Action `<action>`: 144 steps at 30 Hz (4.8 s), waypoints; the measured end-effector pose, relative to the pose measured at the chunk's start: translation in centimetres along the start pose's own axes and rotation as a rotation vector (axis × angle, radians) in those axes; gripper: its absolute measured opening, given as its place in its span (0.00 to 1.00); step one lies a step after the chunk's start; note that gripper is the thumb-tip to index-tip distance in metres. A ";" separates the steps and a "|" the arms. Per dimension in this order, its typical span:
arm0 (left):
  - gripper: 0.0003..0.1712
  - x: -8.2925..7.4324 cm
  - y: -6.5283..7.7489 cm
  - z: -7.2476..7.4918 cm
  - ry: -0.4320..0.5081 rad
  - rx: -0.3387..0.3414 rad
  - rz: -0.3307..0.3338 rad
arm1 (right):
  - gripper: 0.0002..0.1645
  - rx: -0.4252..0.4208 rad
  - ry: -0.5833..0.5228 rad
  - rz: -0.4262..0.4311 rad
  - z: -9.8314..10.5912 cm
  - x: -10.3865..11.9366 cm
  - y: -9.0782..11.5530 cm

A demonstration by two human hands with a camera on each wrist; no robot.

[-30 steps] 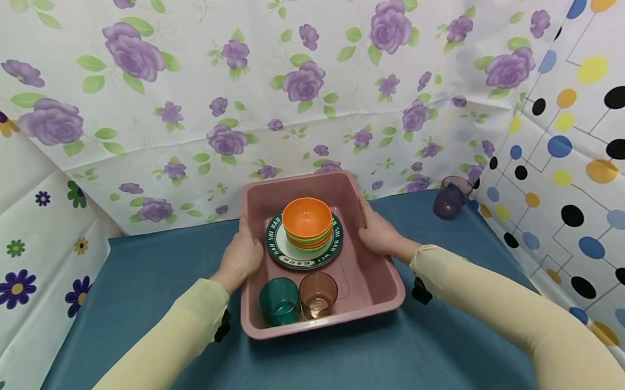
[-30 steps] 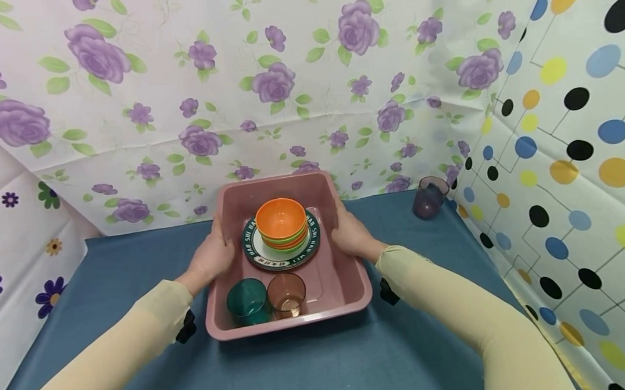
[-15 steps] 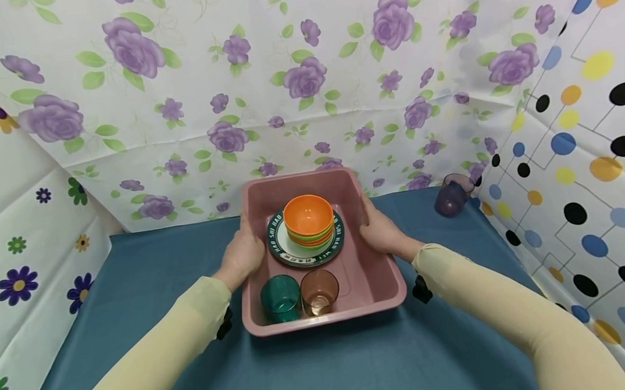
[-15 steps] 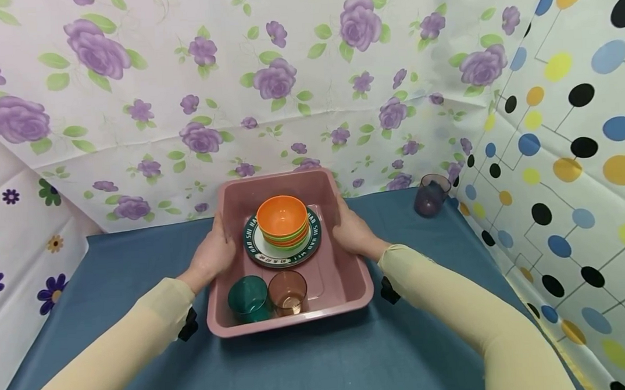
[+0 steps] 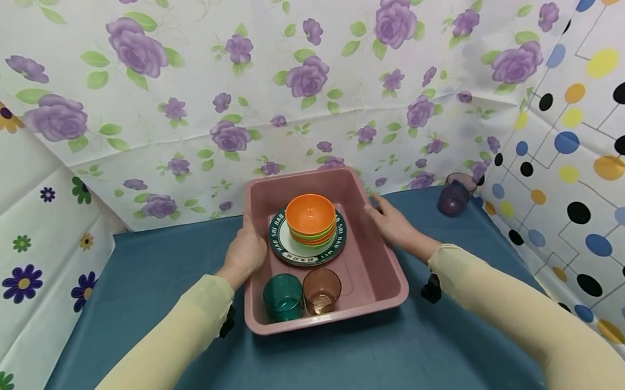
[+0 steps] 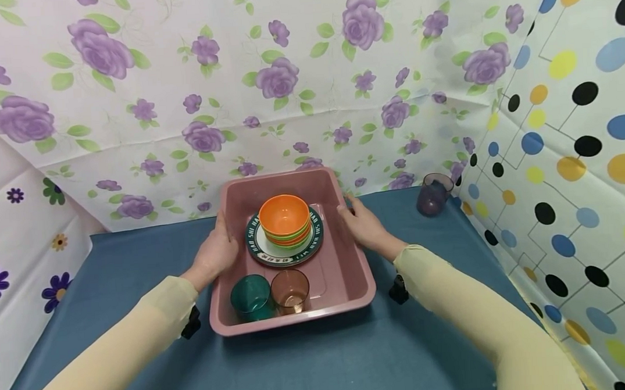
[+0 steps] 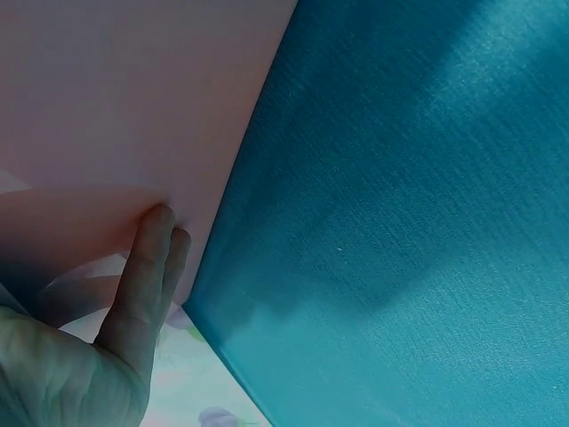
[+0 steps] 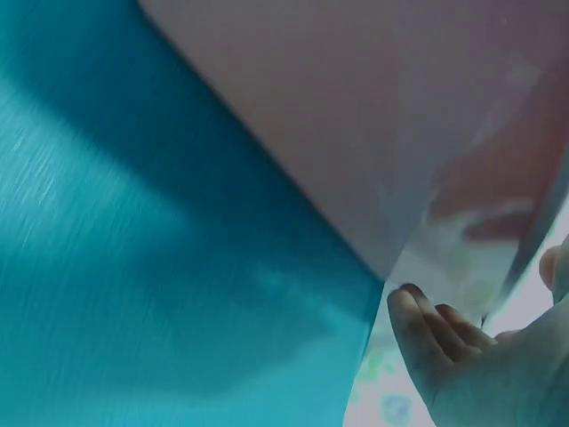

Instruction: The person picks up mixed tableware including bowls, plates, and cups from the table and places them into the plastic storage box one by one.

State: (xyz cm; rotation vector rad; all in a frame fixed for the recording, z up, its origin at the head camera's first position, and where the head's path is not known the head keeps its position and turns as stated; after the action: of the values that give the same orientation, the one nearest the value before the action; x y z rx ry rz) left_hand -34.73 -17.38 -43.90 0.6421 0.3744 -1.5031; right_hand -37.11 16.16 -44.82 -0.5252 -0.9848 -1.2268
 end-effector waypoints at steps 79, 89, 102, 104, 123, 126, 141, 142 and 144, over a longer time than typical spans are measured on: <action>0.45 0.4 0.2 -0.1 0.020 0.020 0.046 | 0.67 -0.659 -0.339 -0.424 16.9 -16.0 1.8; 0.45 0.3 0.2 -0.2 0.022 0.008 0.036 | 0.62 -0.659 -0.357 -0.427 16.3 -16.9 1.7; 0.45 0.4 0.3 -0.1 0.027 0.010 0.042 | 0.60 -0.631 -0.324 -0.384 16.5 -16.5 1.7; 0.45 0.3 0.2 0.0 0.020 0.008 0.039 | 0.60 -0.613 -0.309 -0.359 16.4 -15.9 1.7; 0.45 0.4 0.2 -0.1 0.024 0.005 0.038 | 0.58 -0.457 -0.201 -0.101 14.5 -7.2 1.6; 0.45 0.4 0.3 -0.2 0.048 0.010 0.039 | 0.58 -0.416 -0.185 -0.076 13.7 -5.4 1.6; 0.46 0.4 0.4 -0.4 0.109 0.033 0.027 | 0.55 -0.155 -0.148 0.045 7.1 3.3 2.3; 0.46 0.4 0.4 -0.4 0.111 0.034 0.027 | 0.54 -0.141 -0.146 0.048 6.6 3.7 2.4; 0.46 0.4 0.4 -0.3 0.109 0.035 0.023 | 0.52 -0.114 -0.145 0.063 5.7 4.5 2.5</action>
State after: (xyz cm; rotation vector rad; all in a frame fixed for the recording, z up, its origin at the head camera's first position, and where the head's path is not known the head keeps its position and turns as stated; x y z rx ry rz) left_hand -34.31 -17.51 -44.34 0.7556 0.4239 -1.4585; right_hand -36.60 19.01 -37.70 -0.7380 -1.0157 -1.2060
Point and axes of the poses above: each hand's wrist, its own y-axis away from the middle knuckle, its own z-axis out of the back of the hand, x = y × z, the point moved 8 cm from there along -y, towards the middle knuckle, and after that the axes turned 6 degrees about x, right-handed, at the moved point
